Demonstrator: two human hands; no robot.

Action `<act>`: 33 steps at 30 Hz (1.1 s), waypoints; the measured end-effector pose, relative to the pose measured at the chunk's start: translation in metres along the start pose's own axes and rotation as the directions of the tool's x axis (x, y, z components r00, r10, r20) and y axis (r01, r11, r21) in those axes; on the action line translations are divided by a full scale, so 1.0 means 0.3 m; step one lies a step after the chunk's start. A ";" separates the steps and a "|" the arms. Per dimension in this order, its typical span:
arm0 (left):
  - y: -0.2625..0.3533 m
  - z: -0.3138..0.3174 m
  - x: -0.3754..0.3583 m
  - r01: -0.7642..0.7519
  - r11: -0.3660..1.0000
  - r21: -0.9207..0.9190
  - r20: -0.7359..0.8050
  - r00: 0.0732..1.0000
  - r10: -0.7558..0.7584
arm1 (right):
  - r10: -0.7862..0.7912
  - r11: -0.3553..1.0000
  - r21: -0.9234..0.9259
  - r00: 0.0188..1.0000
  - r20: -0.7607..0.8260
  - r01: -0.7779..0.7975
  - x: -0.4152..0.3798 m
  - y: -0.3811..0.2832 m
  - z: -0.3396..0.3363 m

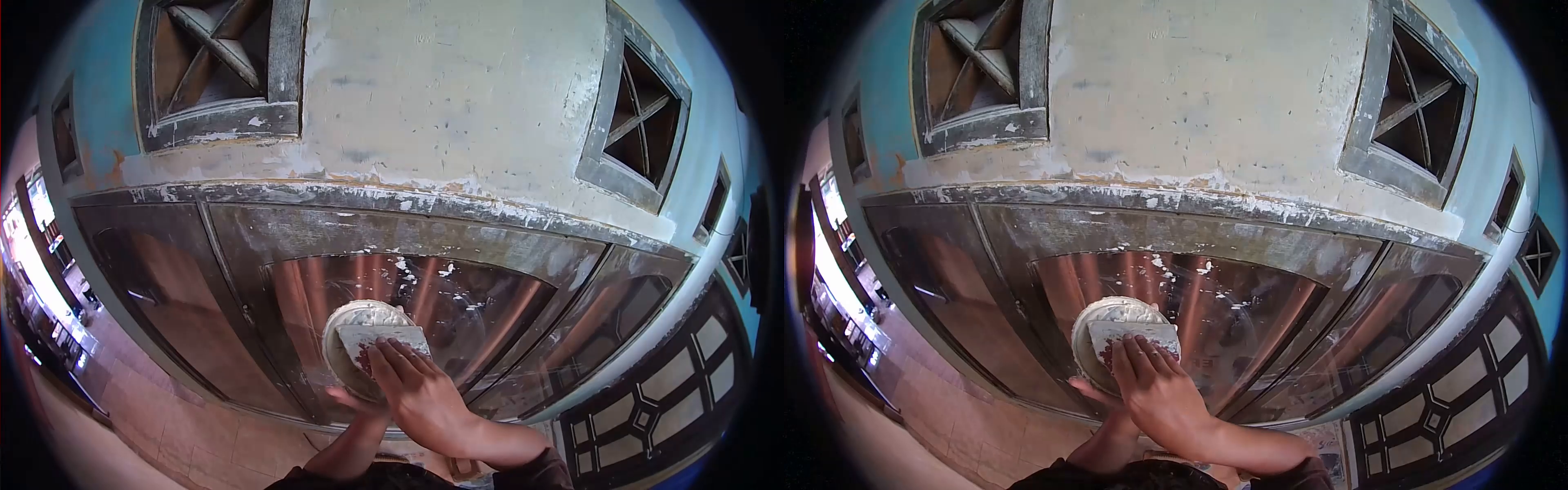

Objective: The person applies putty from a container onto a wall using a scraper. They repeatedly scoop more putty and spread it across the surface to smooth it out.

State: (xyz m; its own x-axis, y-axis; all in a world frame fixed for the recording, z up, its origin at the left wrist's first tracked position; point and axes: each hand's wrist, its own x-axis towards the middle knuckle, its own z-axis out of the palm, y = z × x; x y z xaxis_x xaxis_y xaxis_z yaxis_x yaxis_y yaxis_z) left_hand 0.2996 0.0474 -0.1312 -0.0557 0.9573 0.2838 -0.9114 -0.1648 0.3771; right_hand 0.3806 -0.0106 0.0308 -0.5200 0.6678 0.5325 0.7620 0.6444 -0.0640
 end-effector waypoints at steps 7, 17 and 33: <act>0.024 0.064 0.038 0.050 0.919 -0.390 0.322 0.943 0.085 | 0.007 0.996 0.091 1.000 0.026 -0.009 -0.011 -0.008 -0.012; 0.030 0.064 0.066 0.077 0.864 -0.497 0.378 0.916 0.136 | -0.077 0.986 0.149 0.997 0.022 0.073 -0.023 0.020 0.010; 0.075 0.163 0.052 0.264 0.387 -0.884 0.332 0.935 0.122 | -0.128 0.980 0.154 0.992 0.021 0.123 -0.033 0.024 0.035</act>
State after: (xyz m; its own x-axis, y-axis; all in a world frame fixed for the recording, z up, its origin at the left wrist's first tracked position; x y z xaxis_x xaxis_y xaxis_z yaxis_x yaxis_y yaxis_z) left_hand 0.2983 0.0471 -0.0751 -0.0280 0.7961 0.6046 -0.7273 0.3987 -0.5586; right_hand 0.3874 -0.0087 0.0161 -0.6213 0.5873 0.5187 0.6235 0.7715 -0.1268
